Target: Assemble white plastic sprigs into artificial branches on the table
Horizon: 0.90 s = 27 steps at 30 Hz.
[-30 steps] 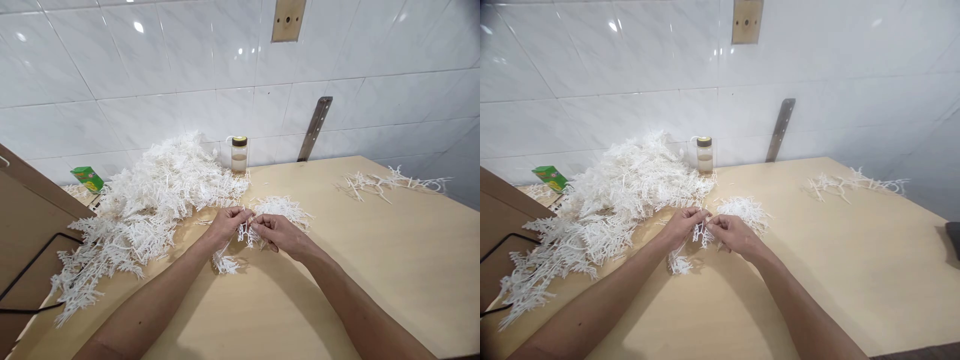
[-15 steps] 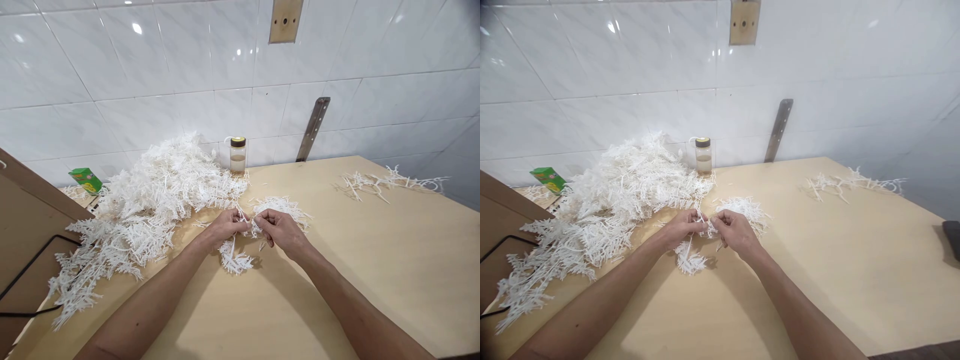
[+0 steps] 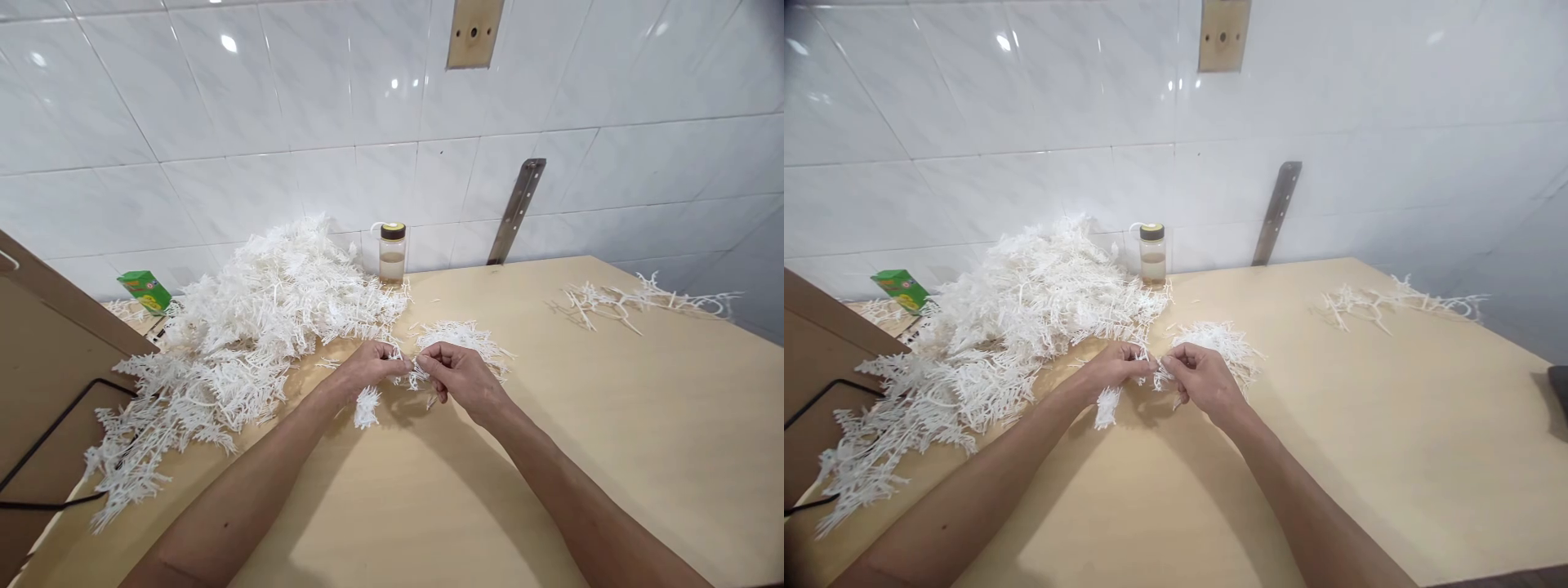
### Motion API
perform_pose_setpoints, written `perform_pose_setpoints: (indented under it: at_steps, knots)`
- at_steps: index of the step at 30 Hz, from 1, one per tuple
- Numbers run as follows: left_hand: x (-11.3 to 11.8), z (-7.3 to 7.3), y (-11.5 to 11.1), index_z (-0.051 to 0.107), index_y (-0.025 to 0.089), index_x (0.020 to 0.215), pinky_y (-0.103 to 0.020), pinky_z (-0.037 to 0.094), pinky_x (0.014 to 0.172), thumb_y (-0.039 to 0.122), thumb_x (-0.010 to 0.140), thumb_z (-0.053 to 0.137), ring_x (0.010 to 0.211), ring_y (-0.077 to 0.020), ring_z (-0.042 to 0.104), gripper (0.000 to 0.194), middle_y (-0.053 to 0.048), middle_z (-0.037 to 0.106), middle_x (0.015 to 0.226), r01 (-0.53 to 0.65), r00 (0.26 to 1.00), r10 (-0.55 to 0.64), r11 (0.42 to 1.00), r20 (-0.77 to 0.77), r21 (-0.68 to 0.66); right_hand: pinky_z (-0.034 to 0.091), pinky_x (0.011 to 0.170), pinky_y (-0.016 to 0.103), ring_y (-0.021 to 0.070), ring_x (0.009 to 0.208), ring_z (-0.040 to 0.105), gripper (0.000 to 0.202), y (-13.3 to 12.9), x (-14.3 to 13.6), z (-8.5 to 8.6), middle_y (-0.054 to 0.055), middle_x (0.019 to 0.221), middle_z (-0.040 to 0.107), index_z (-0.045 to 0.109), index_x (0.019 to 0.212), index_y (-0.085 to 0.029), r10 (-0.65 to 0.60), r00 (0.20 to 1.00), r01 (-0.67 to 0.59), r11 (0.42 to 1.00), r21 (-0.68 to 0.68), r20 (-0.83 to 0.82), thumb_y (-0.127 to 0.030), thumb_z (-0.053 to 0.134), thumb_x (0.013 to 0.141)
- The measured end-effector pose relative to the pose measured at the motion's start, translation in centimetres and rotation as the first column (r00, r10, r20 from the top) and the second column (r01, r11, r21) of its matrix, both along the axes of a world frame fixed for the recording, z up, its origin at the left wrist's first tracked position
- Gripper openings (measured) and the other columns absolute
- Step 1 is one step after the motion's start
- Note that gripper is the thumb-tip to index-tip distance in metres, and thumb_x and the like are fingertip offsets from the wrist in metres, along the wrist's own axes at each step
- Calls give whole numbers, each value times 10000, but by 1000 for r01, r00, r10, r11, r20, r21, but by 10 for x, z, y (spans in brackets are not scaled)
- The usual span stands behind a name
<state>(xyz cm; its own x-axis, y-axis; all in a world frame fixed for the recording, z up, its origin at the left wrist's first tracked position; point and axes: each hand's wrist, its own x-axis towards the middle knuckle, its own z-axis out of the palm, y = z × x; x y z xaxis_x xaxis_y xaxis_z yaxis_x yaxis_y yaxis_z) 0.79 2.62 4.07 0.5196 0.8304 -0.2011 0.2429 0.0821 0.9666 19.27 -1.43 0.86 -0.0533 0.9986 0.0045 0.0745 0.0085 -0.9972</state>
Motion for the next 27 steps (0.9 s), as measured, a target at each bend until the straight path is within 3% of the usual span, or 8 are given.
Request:
perform_pose_setpoints:
  at_steps: [4,7,13,21,27]
  knots:
    - [-1,-1,1,527,159,607,-241,192,477,502,595,779,465,-63,314,426,58,415,514,-21,1000,21,999,-3,-38,458,414,220,92,466,473,317,0,1,-1,-37,559,518,687,844,-181,10,999,-10,1000,-4,36,-491,687,777]
    - [-2,-7,3,489,167,608,-236,187,470,525,579,790,465,-58,306,469,63,399,525,28,998,-23,997,67,-68,468,423,226,96,462,477,317,-1,1,2,-37,546,516,700,865,-179,-8,996,8,1000,4,84,-483,676,779]
    - [-4,-7,3,597,149,709,-223,257,500,498,561,822,514,-70,365,441,52,445,573,92,990,-85,994,111,-61,495,462,239,98,478,497,271,-4,0,9,-26,602,550,682,837,-186,-10,986,5,1000,28,167,-451,662,786]
    - [-11,-3,6,649,132,775,-222,240,487,493,564,827,509,-62,352,454,42,460,593,135,983,-115,981,143,-142,488,478,238,103,497,516,297,-4,5,7,-24,610,546,653,833,-179,68,991,-74,996,50,115,-475,640,813]
    - [-7,-4,2,644,133,726,-232,278,520,441,648,759,546,-83,404,338,20,512,619,115,993,-114,993,35,-15,473,477,237,102,470,541,311,-3,5,5,-22,624,576,652,834,-182,104,974,-113,993,36,199,-489,604,838]
